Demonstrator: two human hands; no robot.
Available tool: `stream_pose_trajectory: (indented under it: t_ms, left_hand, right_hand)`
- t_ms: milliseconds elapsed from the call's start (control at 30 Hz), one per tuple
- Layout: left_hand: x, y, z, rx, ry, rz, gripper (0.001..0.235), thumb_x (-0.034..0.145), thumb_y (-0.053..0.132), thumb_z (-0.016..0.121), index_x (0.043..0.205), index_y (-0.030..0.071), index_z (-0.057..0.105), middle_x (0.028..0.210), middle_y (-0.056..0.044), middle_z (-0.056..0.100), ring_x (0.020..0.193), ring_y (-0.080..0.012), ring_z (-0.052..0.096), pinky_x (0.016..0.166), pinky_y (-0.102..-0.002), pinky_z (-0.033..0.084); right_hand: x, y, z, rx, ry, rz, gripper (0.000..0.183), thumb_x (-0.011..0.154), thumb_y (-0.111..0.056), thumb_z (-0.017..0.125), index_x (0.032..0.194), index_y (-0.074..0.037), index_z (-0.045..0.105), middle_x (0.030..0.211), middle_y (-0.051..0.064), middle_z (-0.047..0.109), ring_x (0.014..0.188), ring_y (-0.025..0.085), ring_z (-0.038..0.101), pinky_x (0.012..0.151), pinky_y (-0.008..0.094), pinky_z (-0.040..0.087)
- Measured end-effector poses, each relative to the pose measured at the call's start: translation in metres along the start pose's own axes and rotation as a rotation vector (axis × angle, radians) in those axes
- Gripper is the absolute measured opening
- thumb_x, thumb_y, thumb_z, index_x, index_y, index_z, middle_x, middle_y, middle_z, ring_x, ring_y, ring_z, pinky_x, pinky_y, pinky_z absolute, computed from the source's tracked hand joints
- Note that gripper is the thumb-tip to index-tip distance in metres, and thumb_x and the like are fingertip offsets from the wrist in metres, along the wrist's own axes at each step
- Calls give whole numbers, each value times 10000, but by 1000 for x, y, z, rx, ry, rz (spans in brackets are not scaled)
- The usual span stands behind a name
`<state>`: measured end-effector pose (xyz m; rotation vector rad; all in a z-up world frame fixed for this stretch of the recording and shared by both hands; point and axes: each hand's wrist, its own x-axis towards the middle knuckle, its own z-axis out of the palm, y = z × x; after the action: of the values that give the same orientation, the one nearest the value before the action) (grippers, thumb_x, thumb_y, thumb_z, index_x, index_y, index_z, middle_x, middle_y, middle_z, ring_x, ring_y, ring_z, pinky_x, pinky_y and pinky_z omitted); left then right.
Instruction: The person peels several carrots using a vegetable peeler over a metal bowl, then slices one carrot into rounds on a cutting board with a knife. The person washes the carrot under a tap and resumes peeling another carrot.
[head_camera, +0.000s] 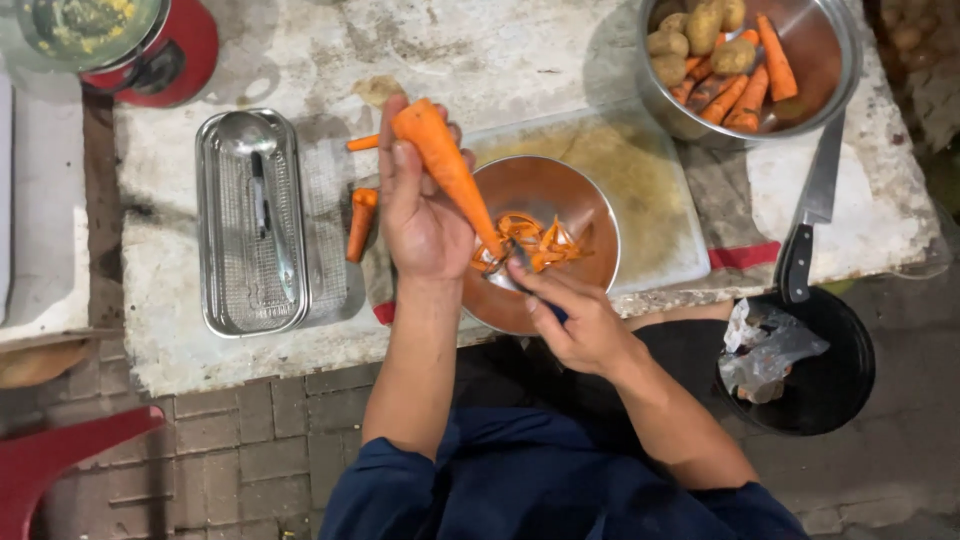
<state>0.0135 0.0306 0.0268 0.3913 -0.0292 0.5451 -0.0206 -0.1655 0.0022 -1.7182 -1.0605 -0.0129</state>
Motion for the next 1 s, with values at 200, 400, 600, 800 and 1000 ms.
stream_pose_trajectory:
  t_ms: [200, 400, 600, 800, 1000]
  left_hand:
    - [0, -9, -27, 109, 46, -21, 466, 1009, 263, 628, 1432, 109, 509, 1279, -177, 642, 1047, -250, 662, 794, -365, 583]
    - [-22, -21, -22, 203, 70, -96, 481, 1016, 310, 586, 1424, 63, 518, 1263, -216, 646, 1062, -247, 674, 774, -345, 578]
    - [-33, -26, -24, 255, -11, -57, 409, 1019, 188, 597, 1382, 4, 566, 1235, -238, 661, 1091, -257, 664, 923, -374, 556]
    - [-33, -28, -28, 215, -30, -67, 413, 998, 117, 618, 1385, -12, 550, 1184, -231, 683, 941, -237, 710, 842, -355, 588]
    - [-40, -38, -12, 196, 72, -61, 427, 995, 168, 648, 1383, 12, 562, 1193, -215, 681, 1070, -250, 655, 984, -403, 539]
  right_hand:
    - [19, -8, -17, 13, 152, 26, 301, 924, -51, 587, 1203, 39, 654, 1063, 200, 733, 905, 319, 728, 737, 406, 559]
    - [48, -8, -22, -109, 189, -83, 338, 931, -16, 596, 1249, 95, 626, 1068, 225, 717, 908, 354, 713, 772, 429, 556]
    - [82, -31, -16, -130, 175, -174, 350, 935, 22, 577, 1273, 106, 612, 863, 174, 686, 731, 314, 666, 641, 413, 537]
    - [66, -16, -11, -193, 194, -152, 339, 935, 40, 559, 1263, 88, 631, 819, 155, 672, 708, 308, 657, 634, 408, 532]
    - [53, -13, -7, -132, 227, -137, 358, 932, 30, 548, 1279, 68, 630, 804, 165, 662, 673, 293, 638, 611, 384, 526]
